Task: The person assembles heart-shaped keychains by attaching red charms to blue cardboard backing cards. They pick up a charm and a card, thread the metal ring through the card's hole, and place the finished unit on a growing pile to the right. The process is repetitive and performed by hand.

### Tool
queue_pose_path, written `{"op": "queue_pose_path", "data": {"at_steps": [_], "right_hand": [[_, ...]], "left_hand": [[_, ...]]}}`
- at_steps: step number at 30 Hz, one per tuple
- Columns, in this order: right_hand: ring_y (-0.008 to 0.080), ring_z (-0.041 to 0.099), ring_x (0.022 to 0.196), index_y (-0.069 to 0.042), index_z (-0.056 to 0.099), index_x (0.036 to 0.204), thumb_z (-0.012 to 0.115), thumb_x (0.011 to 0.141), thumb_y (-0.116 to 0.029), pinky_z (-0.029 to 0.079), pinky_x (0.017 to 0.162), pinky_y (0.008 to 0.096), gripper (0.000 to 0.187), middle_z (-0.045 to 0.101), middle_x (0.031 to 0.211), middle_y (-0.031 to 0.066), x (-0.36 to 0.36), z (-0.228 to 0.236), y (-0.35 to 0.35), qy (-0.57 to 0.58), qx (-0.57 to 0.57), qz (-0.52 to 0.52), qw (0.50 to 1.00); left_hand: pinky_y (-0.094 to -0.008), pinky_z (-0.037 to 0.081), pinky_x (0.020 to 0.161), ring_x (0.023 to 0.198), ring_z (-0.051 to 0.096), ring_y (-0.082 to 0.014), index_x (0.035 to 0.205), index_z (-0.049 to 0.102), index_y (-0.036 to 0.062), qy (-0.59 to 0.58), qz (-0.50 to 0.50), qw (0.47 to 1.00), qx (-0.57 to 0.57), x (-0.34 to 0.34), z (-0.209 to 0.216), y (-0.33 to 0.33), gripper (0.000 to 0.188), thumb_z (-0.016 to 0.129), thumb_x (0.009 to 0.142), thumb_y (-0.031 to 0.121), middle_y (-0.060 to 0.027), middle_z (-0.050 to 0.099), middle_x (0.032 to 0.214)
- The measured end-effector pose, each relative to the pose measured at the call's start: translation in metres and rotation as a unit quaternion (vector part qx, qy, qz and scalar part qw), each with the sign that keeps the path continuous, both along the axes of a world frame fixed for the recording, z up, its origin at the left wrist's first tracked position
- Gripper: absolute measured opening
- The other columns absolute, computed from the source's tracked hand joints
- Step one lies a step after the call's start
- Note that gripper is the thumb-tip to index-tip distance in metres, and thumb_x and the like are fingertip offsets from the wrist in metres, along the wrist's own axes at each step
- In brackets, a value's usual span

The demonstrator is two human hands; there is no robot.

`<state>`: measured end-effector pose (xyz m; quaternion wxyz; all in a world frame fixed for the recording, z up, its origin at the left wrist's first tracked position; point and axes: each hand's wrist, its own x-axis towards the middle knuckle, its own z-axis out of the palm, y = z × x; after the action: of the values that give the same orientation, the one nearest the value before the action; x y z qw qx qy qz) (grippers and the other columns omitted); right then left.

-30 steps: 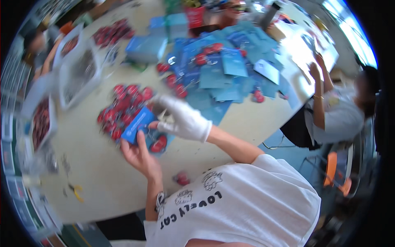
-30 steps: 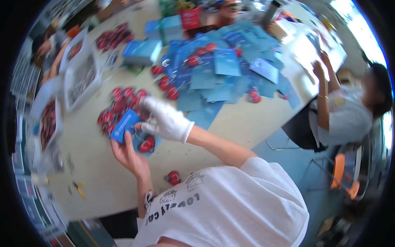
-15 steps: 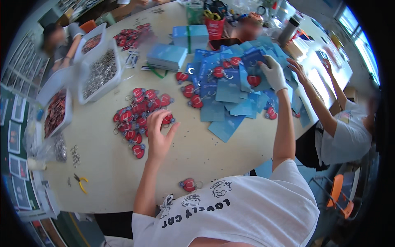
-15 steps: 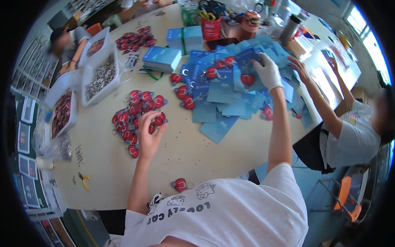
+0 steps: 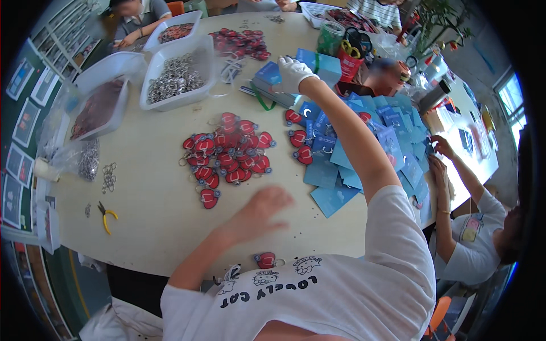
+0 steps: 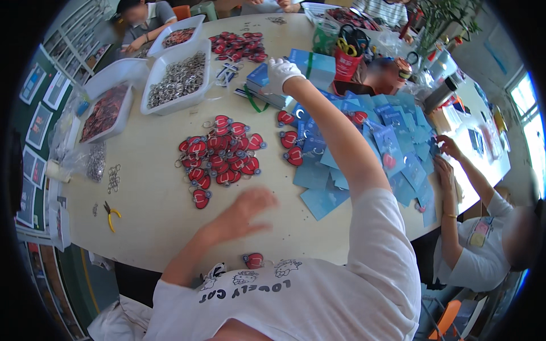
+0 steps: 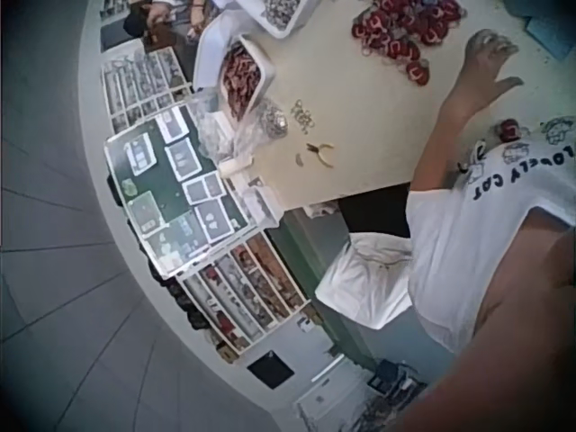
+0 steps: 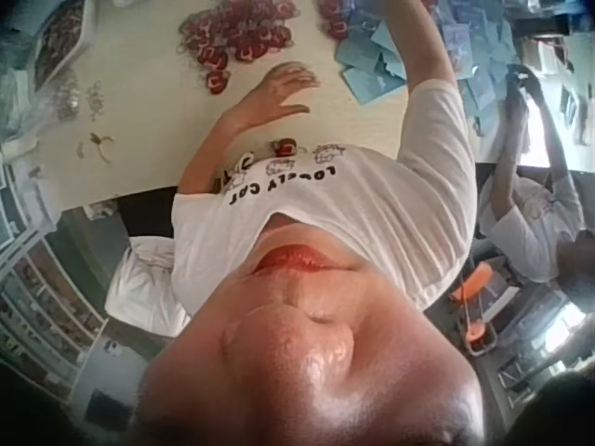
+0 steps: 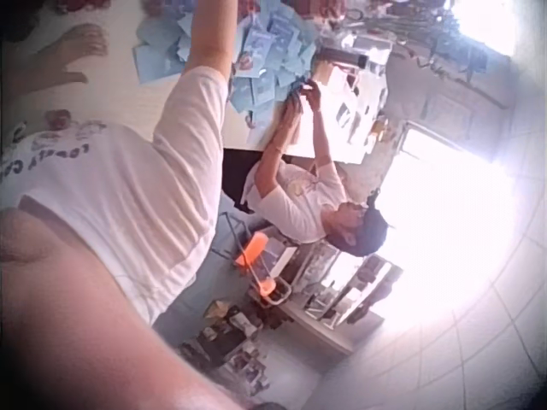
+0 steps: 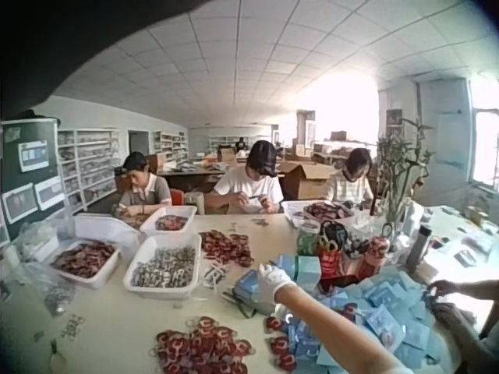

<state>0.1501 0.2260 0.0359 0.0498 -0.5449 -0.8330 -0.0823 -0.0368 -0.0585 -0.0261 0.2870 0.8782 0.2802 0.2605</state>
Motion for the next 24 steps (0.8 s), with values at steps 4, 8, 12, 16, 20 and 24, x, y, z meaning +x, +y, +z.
{"op": "queue_pose_path", "data": {"at_steps": [4, 8, 12, 16, 20, 24], "right_hand": [[0.0308, 0.061, 0.107, 0.006, 0.049, 0.125, 0.071, 0.066, -0.051, 0.049, 0.089, 0.0354, 0.084, 0.060, 0.117, 0.0212, -0.027, 0.010, 0.016, -0.040, -0.125, -0.077, 0.988], [0.0302, 0.061, 0.107, 0.001, 0.062, 0.113, 0.071, 0.064, -0.049, 0.050, 0.088, 0.0356, 0.071, 0.060, 0.117, 0.0191, -0.033, 0.015, 0.015, -0.038, -0.127, -0.072, 0.989], [0.0338, 0.058, 0.108, 0.005, 0.054, 0.118, 0.074, 0.061, -0.053, 0.049, 0.089, 0.0366, 0.084, 0.057, 0.118, 0.0236, -0.023, 0.013, 0.014, 0.005, -0.085, -0.096, 0.992], [0.0359, 0.057, 0.107, 0.006, 0.050, 0.119, 0.076, 0.060, -0.057, 0.048, 0.090, 0.0374, 0.090, 0.056, 0.115, 0.0247, -0.012, 0.022, 0.010, 0.081, -0.053, -0.098, 0.990], [0.0337, 0.058, 0.104, 0.006, 0.051, 0.120, 0.076, 0.059, -0.058, 0.047, 0.089, 0.0384, 0.092, 0.055, 0.112, 0.0233, -0.012, 0.042, -0.022, 0.139, -0.033, -0.044, 0.989], [0.0339, 0.057, 0.105, 0.005, 0.048, 0.123, 0.076, 0.062, -0.056, 0.047, 0.090, 0.0380, 0.091, 0.054, 0.114, 0.0231, -0.011, 0.049, -0.105, 0.227, -0.065, 0.015, 0.972]], "left_hand": [[-0.0477, 0.028, 0.107, 0.129, 0.037, -0.0286, 0.114, 0.060, 0.0153, 0.046, -0.105, 0.993, 0.008, -0.030, -0.026, -0.058, 0.037, 0.068, 0.081, 0.030, -0.0064, 0.049, 0.132], [-0.0460, 0.032, 0.103, 0.126, 0.040, -0.0278, 0.108, 0.062, 0.0163, 0.034, -0.063, 0.997, 0.027, -0.035, -0.039, -0.077, 0.027, 0.066, 0.082, 0.025, -0.0038, 0.052, 0.130], [-0.0414, 0.038, 0.097, 0.118, 0.046, -0.0264, 0.099, 0.064, 0.0145, 0.000, -0.027, 0.999, 0.030, -0.037, -0.052, -0.075, 0.018, 0.065, 0.082, 0.019, -0.0031, 0.057, 0.117], [-0.0385, 0.042, 0.089, 0.104, 0.052, -0.0259, 0.095, 0.063, 0.0113, -0.019, 0.004, 1.000, 0.000, -0.035, -0.056, -0.075, 0.015, 0.066, 0.081, 0.014, -0.0056, 0.057, 0.100], [-0.0345, 0.046, 0.082, 0.092, 0.056, -0.0263, 0.097, 0.061, 0.0068, -0.091, 0.077, 0.978, -0.174, -0.044, -0.047, -0.079, 0.017, 0.065, 0.080, 0.004, -0.0080, 0.055, 0.096], [-0.0287, 0.047, 0.080, 0.089, 0.057, -0.0203, 0.100, 0.061, 0.0038, -0.105, 0.201, 0.965, -0.130, -0.056, -0.032, -0.069, 0.019, 0.063, 0.082, -0.001, -0.0077, 0.055, 0.095]]}}
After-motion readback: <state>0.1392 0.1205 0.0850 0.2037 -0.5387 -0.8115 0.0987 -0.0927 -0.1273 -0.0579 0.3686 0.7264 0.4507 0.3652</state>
